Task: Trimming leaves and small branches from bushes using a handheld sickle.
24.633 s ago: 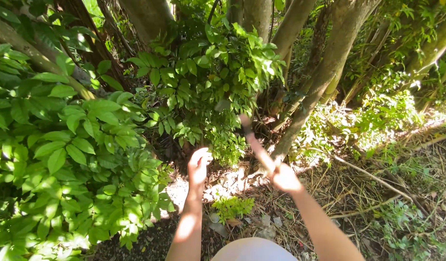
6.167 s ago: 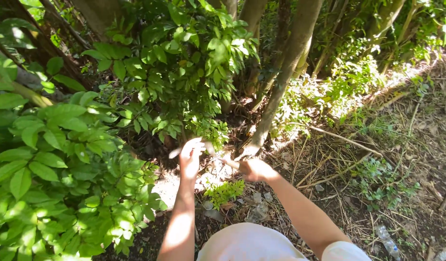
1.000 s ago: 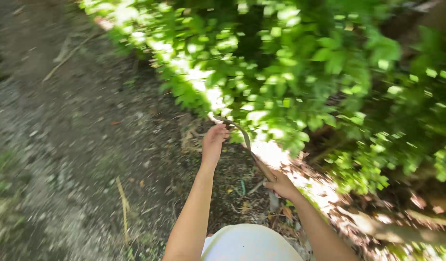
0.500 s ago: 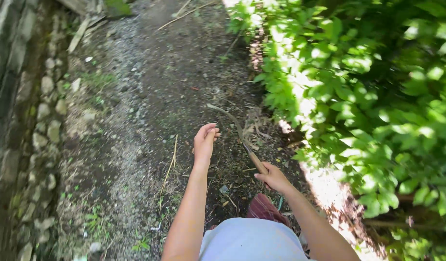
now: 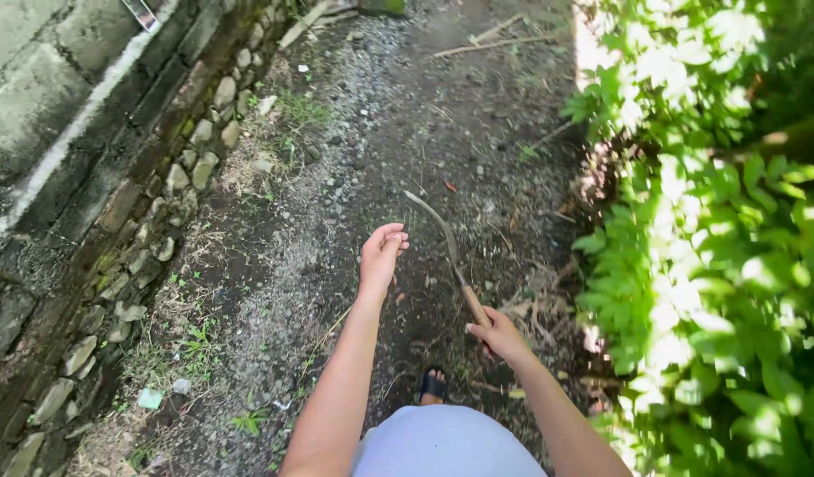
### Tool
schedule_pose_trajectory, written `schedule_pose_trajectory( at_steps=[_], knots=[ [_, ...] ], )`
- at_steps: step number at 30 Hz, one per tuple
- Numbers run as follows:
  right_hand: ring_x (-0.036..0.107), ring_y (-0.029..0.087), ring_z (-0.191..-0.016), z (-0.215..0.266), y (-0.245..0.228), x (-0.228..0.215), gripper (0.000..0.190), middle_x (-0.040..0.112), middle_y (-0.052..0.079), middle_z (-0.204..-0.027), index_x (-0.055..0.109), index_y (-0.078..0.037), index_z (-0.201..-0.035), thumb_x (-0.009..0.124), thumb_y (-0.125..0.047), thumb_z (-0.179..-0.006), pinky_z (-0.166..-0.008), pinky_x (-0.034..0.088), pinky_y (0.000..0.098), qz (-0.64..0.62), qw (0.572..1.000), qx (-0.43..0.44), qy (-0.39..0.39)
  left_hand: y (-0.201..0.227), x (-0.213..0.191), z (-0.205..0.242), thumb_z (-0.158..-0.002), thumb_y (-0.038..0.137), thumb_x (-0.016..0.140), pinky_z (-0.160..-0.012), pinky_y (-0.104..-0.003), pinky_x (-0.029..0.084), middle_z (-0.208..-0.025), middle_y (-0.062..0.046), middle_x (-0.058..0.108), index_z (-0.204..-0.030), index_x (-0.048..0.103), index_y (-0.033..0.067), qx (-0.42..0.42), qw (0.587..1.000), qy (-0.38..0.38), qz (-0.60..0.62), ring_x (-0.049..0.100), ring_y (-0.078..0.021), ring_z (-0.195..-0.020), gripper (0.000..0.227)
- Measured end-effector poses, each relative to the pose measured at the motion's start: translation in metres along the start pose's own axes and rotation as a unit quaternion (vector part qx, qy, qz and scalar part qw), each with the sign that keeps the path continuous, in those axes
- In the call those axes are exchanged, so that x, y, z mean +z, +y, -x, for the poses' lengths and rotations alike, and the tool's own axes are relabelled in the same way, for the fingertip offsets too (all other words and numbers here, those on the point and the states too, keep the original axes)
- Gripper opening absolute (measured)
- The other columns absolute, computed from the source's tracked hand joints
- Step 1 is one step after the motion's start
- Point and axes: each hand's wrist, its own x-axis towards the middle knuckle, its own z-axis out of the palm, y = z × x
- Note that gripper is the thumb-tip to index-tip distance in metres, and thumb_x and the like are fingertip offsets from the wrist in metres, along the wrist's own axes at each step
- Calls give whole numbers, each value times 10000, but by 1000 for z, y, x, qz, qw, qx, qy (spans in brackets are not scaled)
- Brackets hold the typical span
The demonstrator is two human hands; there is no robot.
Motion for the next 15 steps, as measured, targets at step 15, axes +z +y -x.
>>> schedule_pose_trajectory(
  at_steps=[15],
  knots=[
    [512,100,-440,-144,-114,-62,304,550,-6,-635,581,-88,-1177,690,-139,-898,-395,414,265,-25,995,-89,-30,6,20,-108,-1015,64,532,-787,-253,518,-1034,-50,722,-1219,663,28,14,997,68,-26,673,-114,-888,245]
  ],
)
